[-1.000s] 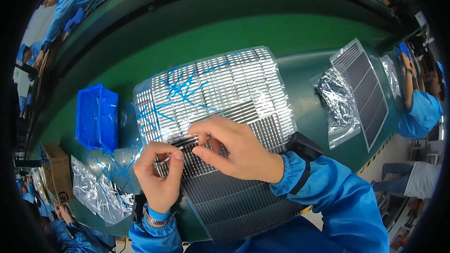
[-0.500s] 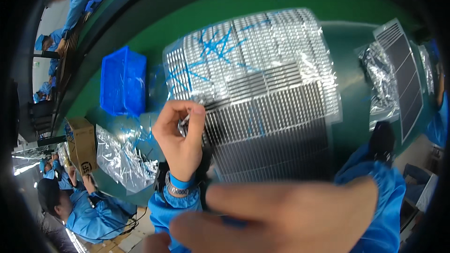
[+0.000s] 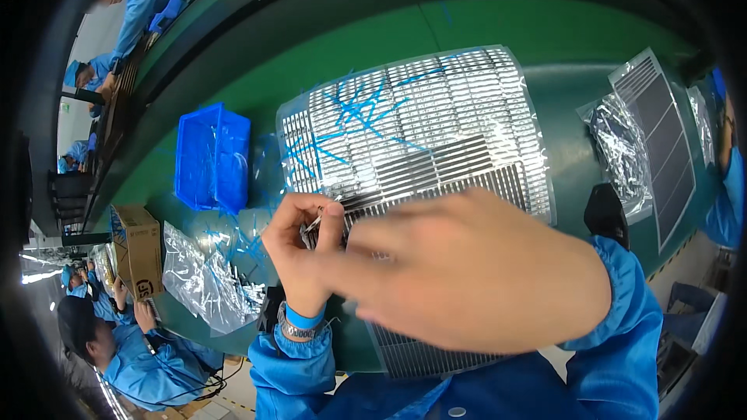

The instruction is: Assembling electronic LED strips into a large rectangular grid panel at a manufacturing workstation.

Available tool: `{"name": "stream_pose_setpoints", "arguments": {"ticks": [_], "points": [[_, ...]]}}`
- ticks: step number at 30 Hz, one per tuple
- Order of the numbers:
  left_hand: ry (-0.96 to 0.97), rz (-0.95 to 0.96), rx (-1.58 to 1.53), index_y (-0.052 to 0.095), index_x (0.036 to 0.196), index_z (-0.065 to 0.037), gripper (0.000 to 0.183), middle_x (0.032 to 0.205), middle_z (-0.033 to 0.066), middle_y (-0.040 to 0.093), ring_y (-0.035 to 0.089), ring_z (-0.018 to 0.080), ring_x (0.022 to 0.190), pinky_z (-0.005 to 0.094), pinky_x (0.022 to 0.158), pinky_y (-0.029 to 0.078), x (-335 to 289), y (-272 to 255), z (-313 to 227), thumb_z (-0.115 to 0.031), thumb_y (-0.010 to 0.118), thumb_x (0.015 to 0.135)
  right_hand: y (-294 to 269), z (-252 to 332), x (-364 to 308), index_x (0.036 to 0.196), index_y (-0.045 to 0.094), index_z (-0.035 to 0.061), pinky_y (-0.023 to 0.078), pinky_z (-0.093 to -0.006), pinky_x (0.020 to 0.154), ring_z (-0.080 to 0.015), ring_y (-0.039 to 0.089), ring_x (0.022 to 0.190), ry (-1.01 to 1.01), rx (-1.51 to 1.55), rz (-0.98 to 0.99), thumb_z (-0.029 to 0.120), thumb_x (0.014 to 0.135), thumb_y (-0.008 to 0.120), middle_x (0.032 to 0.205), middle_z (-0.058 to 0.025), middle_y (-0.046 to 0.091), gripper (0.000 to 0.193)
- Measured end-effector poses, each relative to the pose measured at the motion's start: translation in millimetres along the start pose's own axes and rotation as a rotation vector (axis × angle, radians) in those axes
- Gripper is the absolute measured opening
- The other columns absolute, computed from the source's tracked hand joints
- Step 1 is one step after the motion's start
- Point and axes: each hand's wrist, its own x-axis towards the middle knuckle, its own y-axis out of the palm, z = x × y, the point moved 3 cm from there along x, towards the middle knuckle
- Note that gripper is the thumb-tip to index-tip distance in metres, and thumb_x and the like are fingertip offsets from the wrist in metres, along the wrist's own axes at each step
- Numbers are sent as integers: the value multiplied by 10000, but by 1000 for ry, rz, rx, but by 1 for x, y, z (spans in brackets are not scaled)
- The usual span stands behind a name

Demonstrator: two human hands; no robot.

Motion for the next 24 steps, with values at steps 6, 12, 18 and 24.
{"name": "stream_pose_setpoints", "arguments": {"ticks": [6,12,18,24], "points": [[11,40,-17,677,913,-9,85,786,25,694,608,65,728,241,650,477,1,3,5,-60,744,924,5,39,-13,1283,748,157,570,-244,529,-98,665,666,-367,61,-255,201,809,788,919,-17,692,478],[32,8,7,674,914,-5,53,767,8,663,566,67,717,232,676,441,2,1,3,-39,701,946,2,42,-37,1318,657,52,574,-223,618,-101,684,717,-131,638,-98,195,951,689,943,-51,710,395],[10,-1,100,671,845,-4,91,756,20,644,555,93,742,265,714,442,-4,-7,12,-41,726,907,53,27,-29,1328,612,35,568,-223,657,-113,688,728,222,1020,-19,206,990,653,945,-45,718,381],[25,14,5,677,889,-7,49,784,1,650,557,58,704,222,649,442,-1,12,8,-22,718,911,15,29,-17,1235,719,93,541,-224,499,-124,654,624,-85,227,-147,140,875,782,851,-8,658,368]]}}
